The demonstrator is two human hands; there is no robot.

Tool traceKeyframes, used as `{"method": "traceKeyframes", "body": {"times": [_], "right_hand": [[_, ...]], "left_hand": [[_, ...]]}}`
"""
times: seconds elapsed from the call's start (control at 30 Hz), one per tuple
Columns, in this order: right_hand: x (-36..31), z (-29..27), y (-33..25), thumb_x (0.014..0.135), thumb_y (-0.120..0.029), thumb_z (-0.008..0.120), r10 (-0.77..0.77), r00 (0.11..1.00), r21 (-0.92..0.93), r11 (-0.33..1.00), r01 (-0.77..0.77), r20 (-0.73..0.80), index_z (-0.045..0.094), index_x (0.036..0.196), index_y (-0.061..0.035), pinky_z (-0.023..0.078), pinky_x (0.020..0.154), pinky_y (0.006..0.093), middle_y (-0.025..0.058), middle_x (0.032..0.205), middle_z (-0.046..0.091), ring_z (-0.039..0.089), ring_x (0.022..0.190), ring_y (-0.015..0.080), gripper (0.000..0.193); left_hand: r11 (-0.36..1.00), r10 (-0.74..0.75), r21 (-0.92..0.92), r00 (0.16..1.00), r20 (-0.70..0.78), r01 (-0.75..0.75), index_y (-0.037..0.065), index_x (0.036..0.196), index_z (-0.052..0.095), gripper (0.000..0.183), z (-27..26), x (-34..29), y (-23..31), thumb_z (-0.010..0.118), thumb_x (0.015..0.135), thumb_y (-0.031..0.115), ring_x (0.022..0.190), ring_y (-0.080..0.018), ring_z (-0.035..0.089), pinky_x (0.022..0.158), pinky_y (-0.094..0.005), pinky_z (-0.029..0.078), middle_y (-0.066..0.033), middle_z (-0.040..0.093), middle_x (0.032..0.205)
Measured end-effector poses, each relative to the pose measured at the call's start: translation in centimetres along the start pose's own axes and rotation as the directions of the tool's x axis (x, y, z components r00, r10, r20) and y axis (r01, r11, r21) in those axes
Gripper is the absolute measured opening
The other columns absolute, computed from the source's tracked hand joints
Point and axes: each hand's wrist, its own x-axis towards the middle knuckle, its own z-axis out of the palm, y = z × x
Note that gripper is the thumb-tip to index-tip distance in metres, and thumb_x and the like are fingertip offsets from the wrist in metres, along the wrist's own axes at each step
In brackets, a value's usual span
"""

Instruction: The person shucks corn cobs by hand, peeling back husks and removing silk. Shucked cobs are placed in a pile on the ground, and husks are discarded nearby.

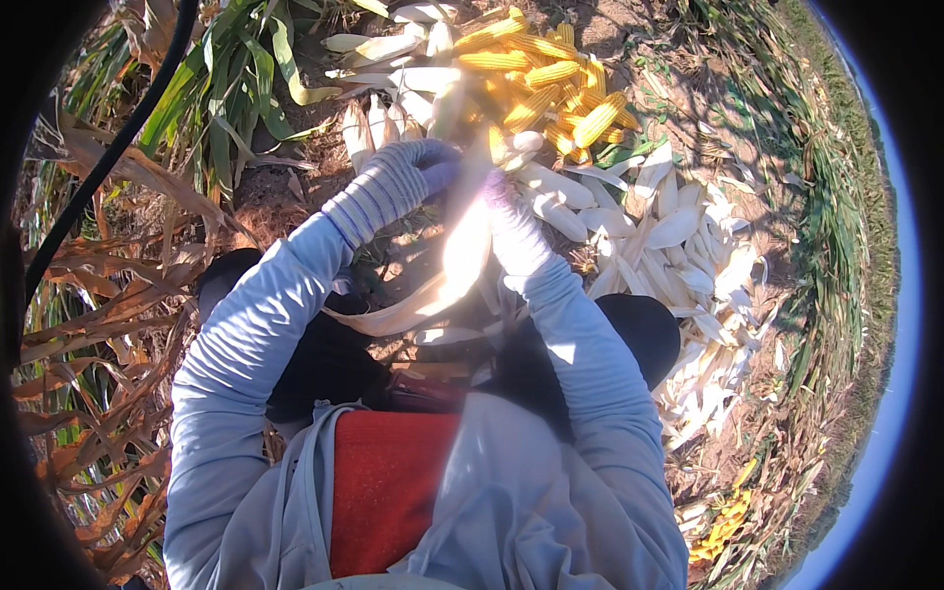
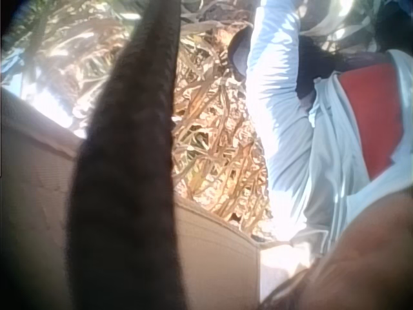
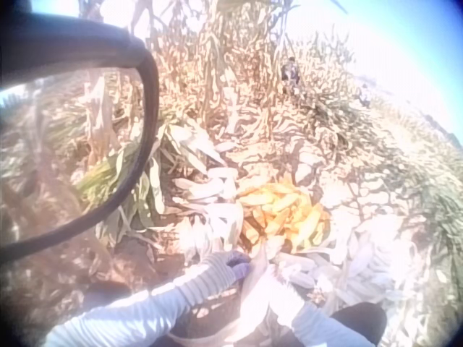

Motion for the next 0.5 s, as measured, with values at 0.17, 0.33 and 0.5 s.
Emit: {"method": "traceKeyframes", "body": {"times": [0.17,0.33,0.5], "right_hand": [[-0.3,1.0,-0.3,0.078,-0.058,0.052,-0.025,0.999,0.03,0.999,0.026,-0.026,0.05,0.11,-0.0103,0.047,0.071,0.0252,0.0013,0.09,0.056,0.054,0.082,0.0106,0.058],[-1.2,1.5,-0.8,0.077,-0.062,0.049,0.07,0.993,0.124,0.991,-0.058,-0.097,0.05,0.108,-0.011,0.046,0.07,0.0237,0.0012,0.087,0.055,0.054,0.08,0.0104,0.06],[0.4,0.1,-0.8,0.079,-0.063,0.046,0.067,0.996,0.191,0.979,-0.077,0.06,0.048,0.109,-0.0107,0.046,0.07,0.0234,0.002,0.09,0.054,0.052,0.082,0.0102,0.061]], "left_hand": [[0.998,-0.036,0.042,0.999,-0.027,0.038,0.01,0.103,0.062,0.026,0.0,0.1,-0.1,0.057,0.082,0.025,0.084,-0.0194,0.06,0.077,-0.0295,0.046,-0.0084,0.064,0.091],[0.983,-0.097,-0.161,0.995,-0.018,0.093,0.006,0.105,0.061,0.028,0.1,0.3,0.3,0.056,0.085,0.026,0.082,-0.0167,0.06,0.077,-0.0276,0.046,-0.0078,0.064,0.092],[0.98,-0.081,-0.18,0.996,0.039,0.087,0.0,0.112,0.054,0.041,0.7,-0.7,1.7,0.059,0.084,0.03,0.079,-0.0143,0.061,0.07,-0.0258,0.048,-0.0104,0.063,0.093]]}}
